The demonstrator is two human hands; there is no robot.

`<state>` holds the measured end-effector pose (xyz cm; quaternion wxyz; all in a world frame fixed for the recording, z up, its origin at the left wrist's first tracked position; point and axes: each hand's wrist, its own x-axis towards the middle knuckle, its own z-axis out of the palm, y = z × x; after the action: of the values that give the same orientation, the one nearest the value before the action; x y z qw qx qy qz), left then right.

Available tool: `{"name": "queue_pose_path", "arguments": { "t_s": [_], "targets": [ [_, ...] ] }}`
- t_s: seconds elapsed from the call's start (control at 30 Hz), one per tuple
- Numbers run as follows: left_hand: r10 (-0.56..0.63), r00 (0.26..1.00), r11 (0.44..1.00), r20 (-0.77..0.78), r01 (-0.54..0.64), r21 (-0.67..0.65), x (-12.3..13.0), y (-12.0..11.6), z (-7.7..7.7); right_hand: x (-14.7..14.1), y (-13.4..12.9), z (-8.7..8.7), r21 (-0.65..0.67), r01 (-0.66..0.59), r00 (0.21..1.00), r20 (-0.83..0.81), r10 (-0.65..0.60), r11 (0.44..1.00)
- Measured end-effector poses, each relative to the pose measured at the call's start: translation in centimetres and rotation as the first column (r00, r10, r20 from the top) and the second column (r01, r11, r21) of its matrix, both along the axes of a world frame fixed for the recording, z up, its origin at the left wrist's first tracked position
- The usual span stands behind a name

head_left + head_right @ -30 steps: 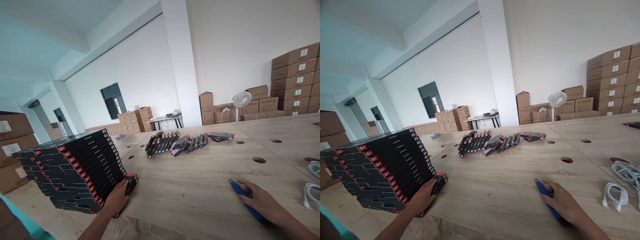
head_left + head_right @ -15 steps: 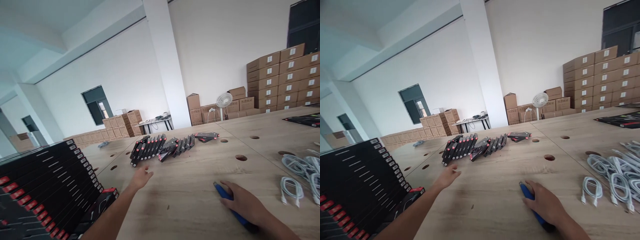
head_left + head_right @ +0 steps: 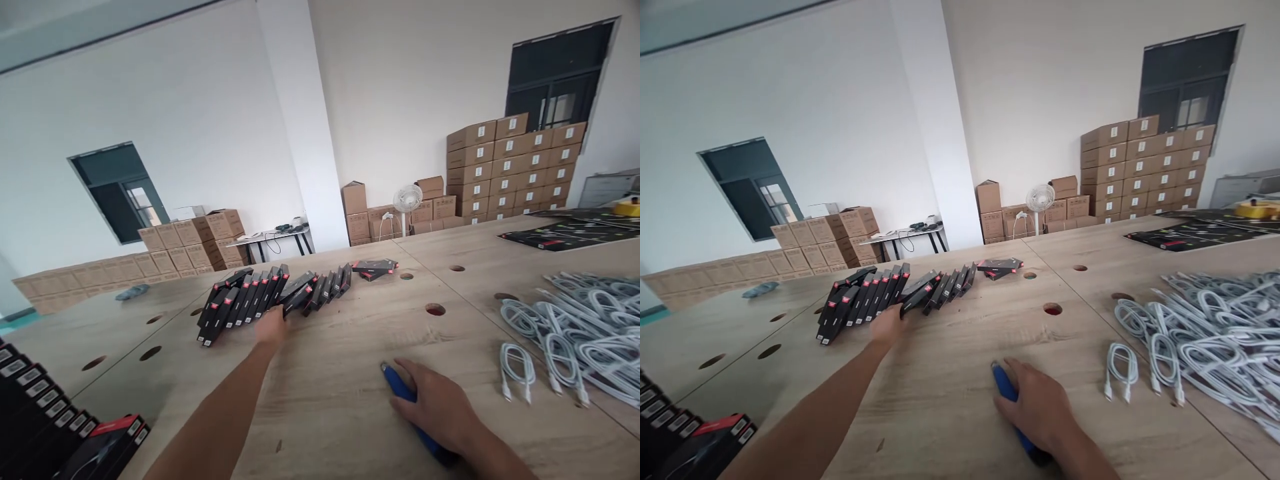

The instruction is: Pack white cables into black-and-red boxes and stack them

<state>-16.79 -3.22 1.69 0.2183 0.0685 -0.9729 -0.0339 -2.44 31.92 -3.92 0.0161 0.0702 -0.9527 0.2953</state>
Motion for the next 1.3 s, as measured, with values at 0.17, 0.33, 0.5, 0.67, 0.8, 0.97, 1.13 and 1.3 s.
{"name": "queue_pose_path", "arguments": {
  "t_s": [0.17, 0.33, 0.5, 0.67, 0.8, 0.97, 1.13, 1.3],
  "targets": [
    [-0.255, 0.939, 0.967, -0.228, 0.251, -0.048, 8.3, 0.5, 1.1, -0.6, 0.4, -0.8, -0.164, 0.023, 1.0, -0.006, -0.024, 0.986],
    [-0.58, 0.651, 0.803, -0.49, 0.56, -0.205, 17.6, 3.1, -0.1, 0.4, 0.9, -0.1, -0.356, 0.039, 0.99, -0.11, -0.083, 0.934],
    [-0.652, 0.526, 0.73, -0.547, 0.63, -0.265, 20.3, 5.0, -1.9, 3.4, -4.0, 2.9, -0.663, -0.17, 0.985, -0.088, 0.149, 0.729],
    [-0.133, 0.784, 0.548, -0.607, 0.568, 0.614, 19.5, 5.8, -4.4, 4.3, -10.7, 0.8, -0.892, -0.153, 0.93, 0.015, 0.367, 0.425],
    [-0.209, 0.962, -0.272, -0.175, 0.114, 0.956, 20.0, 7.7, -5.6, 5.1, -12.7, -1.5, -0.883, -0.141, 0.959, -0.01, 0.282, 0.448],
    [-0.499, 0.855, -0.716, -0.142, -0.314, 0.624, 21.1, 8.6, -5.0, 5.7, -10.1, -0.8, -0.466, -0.31, 0.945, -0.243, 0.217, 0.829],
    [-0.35, 0.882, -0.809, -0.316, -0.115, 0.576, 21.1, 6.3, -3.1, 3.7, -2.9, -0.1, 0.252, 0.163, 0.943, -0.324, -0.076, 0.954],
    [-0.319, 0.903, -0.815, -0.29, -0.104, 0.57, 21.0, 5.3, -1.6, 2.4, -0.3, -0.8, 0.294, 0.085, 0.994, -0.097, -0.059, 0.952]
  ]
}}
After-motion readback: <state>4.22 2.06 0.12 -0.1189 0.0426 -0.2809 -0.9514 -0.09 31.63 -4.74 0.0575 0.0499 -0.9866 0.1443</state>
